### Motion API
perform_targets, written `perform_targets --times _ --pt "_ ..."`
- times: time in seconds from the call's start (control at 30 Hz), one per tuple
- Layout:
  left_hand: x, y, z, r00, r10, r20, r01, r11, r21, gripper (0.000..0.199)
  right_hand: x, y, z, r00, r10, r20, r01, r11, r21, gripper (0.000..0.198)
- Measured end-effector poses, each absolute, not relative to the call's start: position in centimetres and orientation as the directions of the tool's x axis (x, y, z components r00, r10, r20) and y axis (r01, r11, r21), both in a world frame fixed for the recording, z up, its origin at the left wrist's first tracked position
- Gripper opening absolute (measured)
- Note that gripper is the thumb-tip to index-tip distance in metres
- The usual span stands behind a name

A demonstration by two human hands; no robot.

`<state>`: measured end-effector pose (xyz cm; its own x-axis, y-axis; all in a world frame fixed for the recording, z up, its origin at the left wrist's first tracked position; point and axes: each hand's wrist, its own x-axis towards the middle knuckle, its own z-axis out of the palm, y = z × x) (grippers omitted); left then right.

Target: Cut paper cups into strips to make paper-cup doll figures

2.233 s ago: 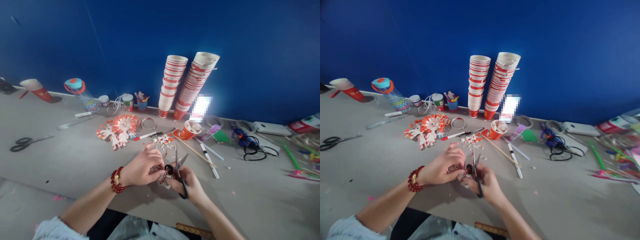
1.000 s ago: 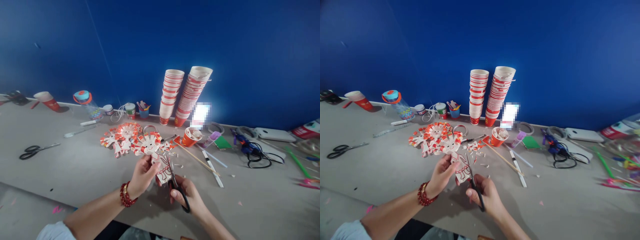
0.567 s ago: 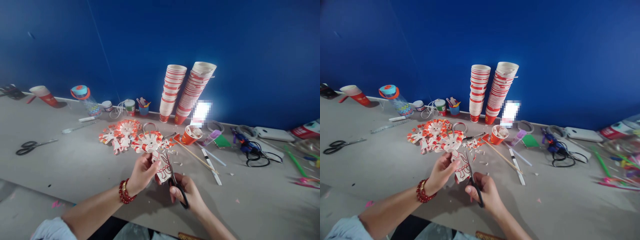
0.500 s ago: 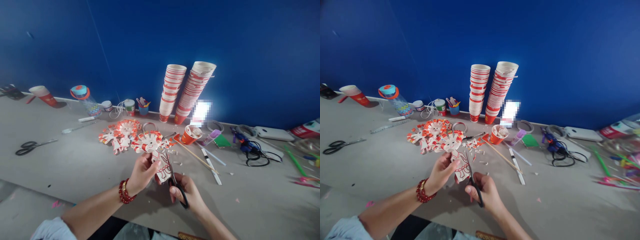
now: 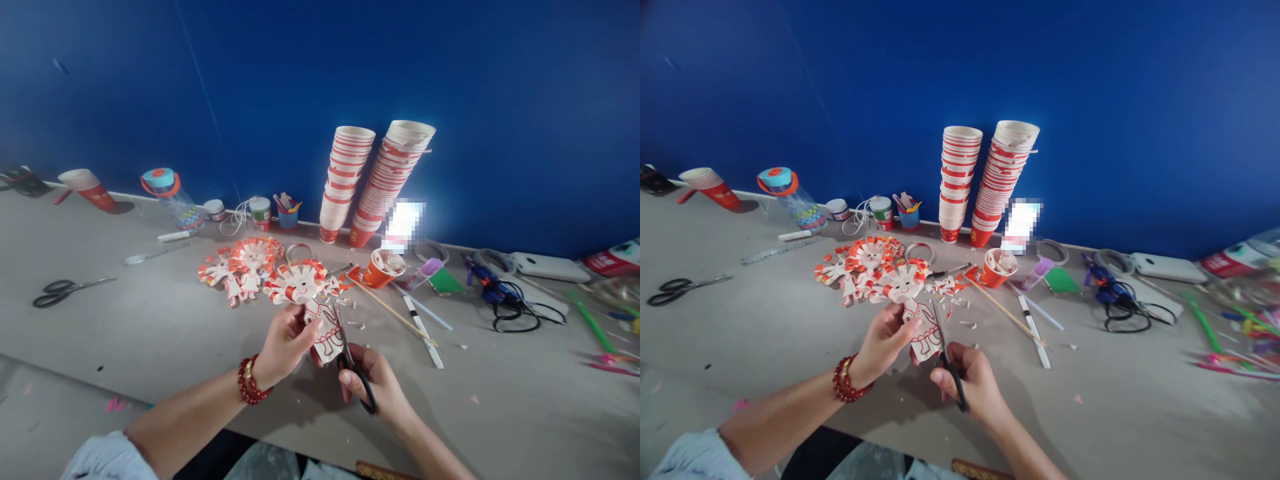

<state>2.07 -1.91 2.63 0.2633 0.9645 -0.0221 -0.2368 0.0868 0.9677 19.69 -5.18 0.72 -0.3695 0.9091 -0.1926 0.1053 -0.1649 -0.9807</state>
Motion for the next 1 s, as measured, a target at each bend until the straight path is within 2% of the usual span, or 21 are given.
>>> perform_targets --times 0.3,0.47,0.57,0.77,1.0 --pt "2.1 -1.9 2.7 0.262 0.964 -0.039 -0.209 0.096 0.973 0.021 19.8 -5.3 0.4 -0.355 0.914 -0.197 0.14 -0.156 -0.978 0.059" --pt "1.7 -1.6 2.6 0.177 0.983 0.043 -0.176 -0.011 0.984 0.019 20.4 -5.0 0.5 -0.32 0.928 -0.189 0.165 -0.142 -0.976 0.057" --pt "1.1 -0.9 2.4 0.187 0.981 0.059 -0.161 -0.028 0.986 0.019 21.3 -4.4 1.2 -0.359 0.918 -0.167 0.204 -0.097 -0.974 0.057" --pt "-0.2 0.7 2.4 0.269 0.962 0.055 -0.108 -0.027 0.994 0.022 24.4 -4.4 2.2 -0.484 0.831 -0.273 0.379 -0.082 -0.922 0.057" --pt "-0.7 0.7 3.3 0.436 0.899 0.038 -0.008 -0.039 0.999 0.026 26.7 -5.7 3.8 -0.591 0.632 -0.502 0.554 -0.134 -0.822 0.051"
